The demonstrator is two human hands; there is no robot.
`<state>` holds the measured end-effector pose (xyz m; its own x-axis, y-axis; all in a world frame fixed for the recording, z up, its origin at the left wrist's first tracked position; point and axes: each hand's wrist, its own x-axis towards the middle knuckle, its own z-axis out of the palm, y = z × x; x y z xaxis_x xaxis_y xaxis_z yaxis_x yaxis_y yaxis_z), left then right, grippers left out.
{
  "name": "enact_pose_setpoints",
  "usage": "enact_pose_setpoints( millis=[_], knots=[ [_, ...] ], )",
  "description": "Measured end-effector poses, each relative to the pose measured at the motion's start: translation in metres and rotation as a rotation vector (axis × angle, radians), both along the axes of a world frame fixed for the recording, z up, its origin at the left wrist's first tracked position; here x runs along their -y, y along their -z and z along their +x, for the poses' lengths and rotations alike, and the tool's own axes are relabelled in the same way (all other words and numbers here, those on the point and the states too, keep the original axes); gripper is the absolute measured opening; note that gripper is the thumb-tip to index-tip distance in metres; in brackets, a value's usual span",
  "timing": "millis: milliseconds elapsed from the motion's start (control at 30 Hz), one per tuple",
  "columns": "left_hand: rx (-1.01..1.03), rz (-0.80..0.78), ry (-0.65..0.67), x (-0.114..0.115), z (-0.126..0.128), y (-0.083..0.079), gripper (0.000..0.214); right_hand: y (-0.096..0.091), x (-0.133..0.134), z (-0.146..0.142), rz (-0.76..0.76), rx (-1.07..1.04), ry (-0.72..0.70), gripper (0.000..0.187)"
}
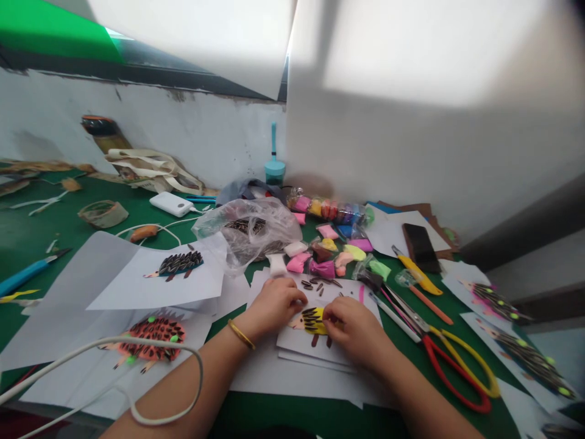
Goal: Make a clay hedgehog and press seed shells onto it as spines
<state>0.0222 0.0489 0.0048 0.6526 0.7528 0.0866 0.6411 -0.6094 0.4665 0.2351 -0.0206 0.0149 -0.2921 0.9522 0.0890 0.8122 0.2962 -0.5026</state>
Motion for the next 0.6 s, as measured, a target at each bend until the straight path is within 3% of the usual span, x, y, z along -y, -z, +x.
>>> enact_pose_setpoints(
  millis=[600],
  knots=[
    [0.0,-0.002,-0.004,-0.0001,0.0002,0.0005,0.013,0.0108,0.0017,-0.0099,0.1,0.07,0.0,0.008]
  ],
)
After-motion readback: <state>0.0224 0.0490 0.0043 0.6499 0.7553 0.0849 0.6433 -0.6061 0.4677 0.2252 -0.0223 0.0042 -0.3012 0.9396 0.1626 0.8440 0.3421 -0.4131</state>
